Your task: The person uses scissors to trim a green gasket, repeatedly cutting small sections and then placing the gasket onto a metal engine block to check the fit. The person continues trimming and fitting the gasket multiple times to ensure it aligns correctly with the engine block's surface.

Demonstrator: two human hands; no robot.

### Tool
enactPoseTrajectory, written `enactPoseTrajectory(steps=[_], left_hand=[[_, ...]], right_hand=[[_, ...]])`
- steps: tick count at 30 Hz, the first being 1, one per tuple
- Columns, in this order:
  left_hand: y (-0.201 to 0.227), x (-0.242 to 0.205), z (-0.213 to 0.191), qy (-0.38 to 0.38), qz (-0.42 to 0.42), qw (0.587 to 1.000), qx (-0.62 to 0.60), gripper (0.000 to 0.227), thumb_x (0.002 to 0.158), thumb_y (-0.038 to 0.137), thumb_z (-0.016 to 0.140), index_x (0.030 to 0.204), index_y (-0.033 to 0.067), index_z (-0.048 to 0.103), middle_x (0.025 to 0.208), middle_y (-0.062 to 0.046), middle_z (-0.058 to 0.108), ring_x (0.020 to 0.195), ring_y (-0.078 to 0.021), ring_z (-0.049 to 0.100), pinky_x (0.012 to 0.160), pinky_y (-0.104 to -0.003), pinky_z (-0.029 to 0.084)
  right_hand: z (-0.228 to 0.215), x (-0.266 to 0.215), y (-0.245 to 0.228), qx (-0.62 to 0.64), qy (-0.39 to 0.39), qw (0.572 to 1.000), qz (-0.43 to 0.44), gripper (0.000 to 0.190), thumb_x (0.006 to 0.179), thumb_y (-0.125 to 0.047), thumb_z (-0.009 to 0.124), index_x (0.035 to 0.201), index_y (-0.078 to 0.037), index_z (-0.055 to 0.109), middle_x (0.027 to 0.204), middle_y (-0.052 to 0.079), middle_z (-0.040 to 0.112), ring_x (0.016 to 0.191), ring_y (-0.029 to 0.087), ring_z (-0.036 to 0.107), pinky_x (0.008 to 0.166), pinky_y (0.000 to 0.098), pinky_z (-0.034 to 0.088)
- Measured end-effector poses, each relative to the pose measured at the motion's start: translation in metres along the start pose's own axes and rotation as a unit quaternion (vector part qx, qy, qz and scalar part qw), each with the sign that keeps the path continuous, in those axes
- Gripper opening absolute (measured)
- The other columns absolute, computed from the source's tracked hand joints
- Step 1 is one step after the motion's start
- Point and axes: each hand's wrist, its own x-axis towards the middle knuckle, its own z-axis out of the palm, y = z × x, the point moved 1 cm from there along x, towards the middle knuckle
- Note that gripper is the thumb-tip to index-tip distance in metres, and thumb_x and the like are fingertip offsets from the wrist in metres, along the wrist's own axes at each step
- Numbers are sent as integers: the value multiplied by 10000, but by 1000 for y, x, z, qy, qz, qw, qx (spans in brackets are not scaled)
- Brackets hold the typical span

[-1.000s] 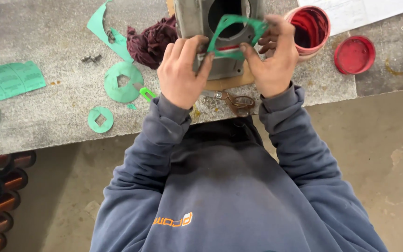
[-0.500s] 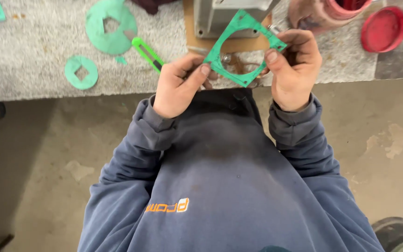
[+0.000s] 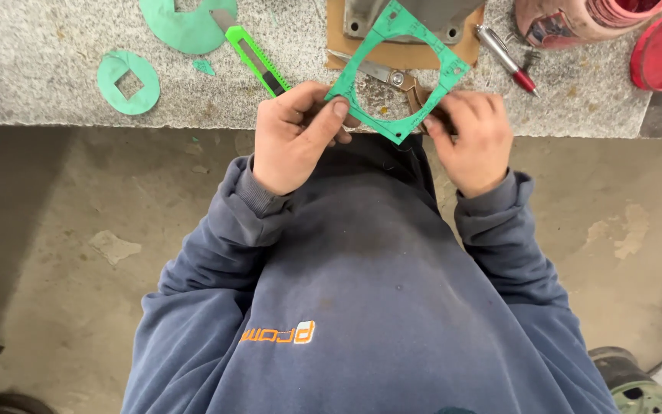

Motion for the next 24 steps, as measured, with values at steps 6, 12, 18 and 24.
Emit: enactPoseTrajectory(steps=[6,12,18,24], left_hand=[[2,-1,4,28,-33,999,-20,163,1056,106,655,1147,-23,695,927,-44,762,746,-54,677,682,-223,572],[4,-4,0,7,-35,998,-45,144,1063,114,652,1116,-15,686,946,-39,756,757,-52,668,690,-222,569],[12,-7,-7,27,-13,999,-29,138,1071,116,645,1082,-15,686,921,-36,761,765,-51,684,706,-219,586],[22,-7,-11,44,51,984,164,88,1034,80,694,1038,-8,693,785,-38,748,685,-57,700,606,-222,540]], right_hand=[[-5,-4,-9,-18,-73,997,-3,255,934,-136,793,1153,-47,693,1137,106,683,1031,321,628,880,427,529],[-28,5,-8,-160,-266,951,2,181,958,-187,757,1017,-60,643,945,117,645,871,316,681,686,451,532],[-48,-35,48,64,-446,885,118,291,812,-200,788,1029,-49,668,869,123,747,731,313,720,637,391,559],[-63,-120,65,457,-361,776,242,235,833,-49,757,1023,3,629,796,-2,720,682,83,667,613,248,546]])
